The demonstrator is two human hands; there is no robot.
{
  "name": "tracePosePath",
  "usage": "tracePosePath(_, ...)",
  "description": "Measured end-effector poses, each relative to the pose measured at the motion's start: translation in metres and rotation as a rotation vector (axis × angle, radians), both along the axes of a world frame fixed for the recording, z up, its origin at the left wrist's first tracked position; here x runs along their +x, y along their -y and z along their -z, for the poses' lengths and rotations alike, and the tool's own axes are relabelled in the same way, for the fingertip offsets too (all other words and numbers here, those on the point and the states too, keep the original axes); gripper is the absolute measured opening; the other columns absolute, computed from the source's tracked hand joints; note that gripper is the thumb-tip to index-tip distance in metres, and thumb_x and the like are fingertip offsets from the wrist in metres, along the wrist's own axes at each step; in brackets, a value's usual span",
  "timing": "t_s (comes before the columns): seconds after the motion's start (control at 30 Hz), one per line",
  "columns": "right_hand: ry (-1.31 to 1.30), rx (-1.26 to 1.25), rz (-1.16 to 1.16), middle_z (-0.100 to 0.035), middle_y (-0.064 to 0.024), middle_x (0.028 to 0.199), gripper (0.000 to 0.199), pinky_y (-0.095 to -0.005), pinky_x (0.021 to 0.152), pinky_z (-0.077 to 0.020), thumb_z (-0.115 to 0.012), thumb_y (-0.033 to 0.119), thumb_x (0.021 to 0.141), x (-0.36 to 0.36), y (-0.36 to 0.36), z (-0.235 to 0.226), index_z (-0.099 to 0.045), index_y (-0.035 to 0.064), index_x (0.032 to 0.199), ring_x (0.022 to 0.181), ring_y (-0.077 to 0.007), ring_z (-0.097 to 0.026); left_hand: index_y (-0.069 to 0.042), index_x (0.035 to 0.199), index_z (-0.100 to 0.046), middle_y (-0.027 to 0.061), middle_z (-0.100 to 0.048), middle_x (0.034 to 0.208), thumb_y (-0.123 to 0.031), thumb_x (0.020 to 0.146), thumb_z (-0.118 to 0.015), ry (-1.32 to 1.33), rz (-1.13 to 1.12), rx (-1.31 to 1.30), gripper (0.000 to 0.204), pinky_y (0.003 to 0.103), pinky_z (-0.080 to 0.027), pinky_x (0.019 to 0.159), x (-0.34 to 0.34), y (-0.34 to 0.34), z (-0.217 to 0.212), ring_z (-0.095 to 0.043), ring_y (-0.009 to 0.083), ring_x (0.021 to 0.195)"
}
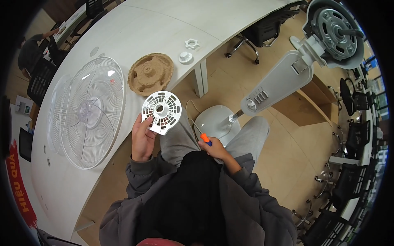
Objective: Assemble a pedestal fan by attaching the motor head and fan guards.
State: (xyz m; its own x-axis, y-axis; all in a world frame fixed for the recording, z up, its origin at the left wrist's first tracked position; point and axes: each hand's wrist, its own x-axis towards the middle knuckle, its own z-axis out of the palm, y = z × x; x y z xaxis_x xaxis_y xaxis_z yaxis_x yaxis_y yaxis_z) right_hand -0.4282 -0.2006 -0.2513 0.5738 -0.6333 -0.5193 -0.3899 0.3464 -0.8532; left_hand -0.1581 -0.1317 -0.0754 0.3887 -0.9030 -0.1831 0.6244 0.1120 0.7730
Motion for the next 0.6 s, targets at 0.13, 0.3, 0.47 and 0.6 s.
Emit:
tracePosePath(0.13, -0.171, -0.258, 0.084, -0.059, -0.0004, 0.067, 0.027, -0.0274, 0.051, -0.0437, -0.078, 0.025, 0.086, -0.038, 0.003, 0.059, -0.063, 0.0031, 0.091, 0.053, -0.0087, -0.055, 0.004, 0.131, -0.048, 0.0133, -0.065, 0.121, -0.007, 0.101, -0.054, 0.028, -0.030, -0.014, 0.033, 0.037, -0.058, 0.090, -0.003, 0.018, 0.005, -0.068, 0.0202, 0.106)
tracePosePath(0.3, -0.178, -0.129, 0.208, -0.057, -0.0001, 0.065, 0.020, -0.0263, 0.047, -0.0420, -0.078, 0.015, 0.085, -0.078, 0.018, 0.099, -0.060, 0.0049, 0.086, 0.051, -0.0084, -0.053, 0.003, 0.130, -0.048, 0.0135, -0.064, 0.122, -0.006, 0.100, -0.055, -0.025, -0.215, -0.030, 0.032, 0.037, -0.058, 0.091, 0.002, 0.039, 0.008, -0.067, 0.0208, 0.107)
tracePosePath(0.47, -0.275, -0.035, 0.277, -0.060, -0.0007, 0.070, 0.036, -0.0291, 0.057, -0.0490, -0.088, 0.014, 0.073, -0.088, 0.025, 0.104, -0.059, 0.0040, 0.091, 0.059, -0.0130, -0.058, 0.004, 0.134, -0.043, 0.0133, -0.061, 0.125, -0.002, 0.099, -0.055, 0.009, -0.319, -0.104, 0.037, 0.032, -0.055, 0.093, 0.020, 0.064, 0.008, -0.065, 0.0191, 0.107)
tracePosePath(0.6, -0.348, -0.100, 0.088, -0.061, -0.0010, 0.071, 0.042, -0.0323, 0.065, -0.0512, -0.092, 0.012, 0.065, -0.091, 0.024, 0.097, -0.056, 0.0056, 0.085, 0.068, -0.0139, -0.060, 0.007, 0.146, -0.029, 0.0156, -0.057, 0.131, 0.001, 0.095, -0.056, 0.088, -0.463, -0.042, 0.058, 0.034, -0.050, 0.099, 0.025, 0.077, 0.011, -0.060, 0.0207, 0.116)
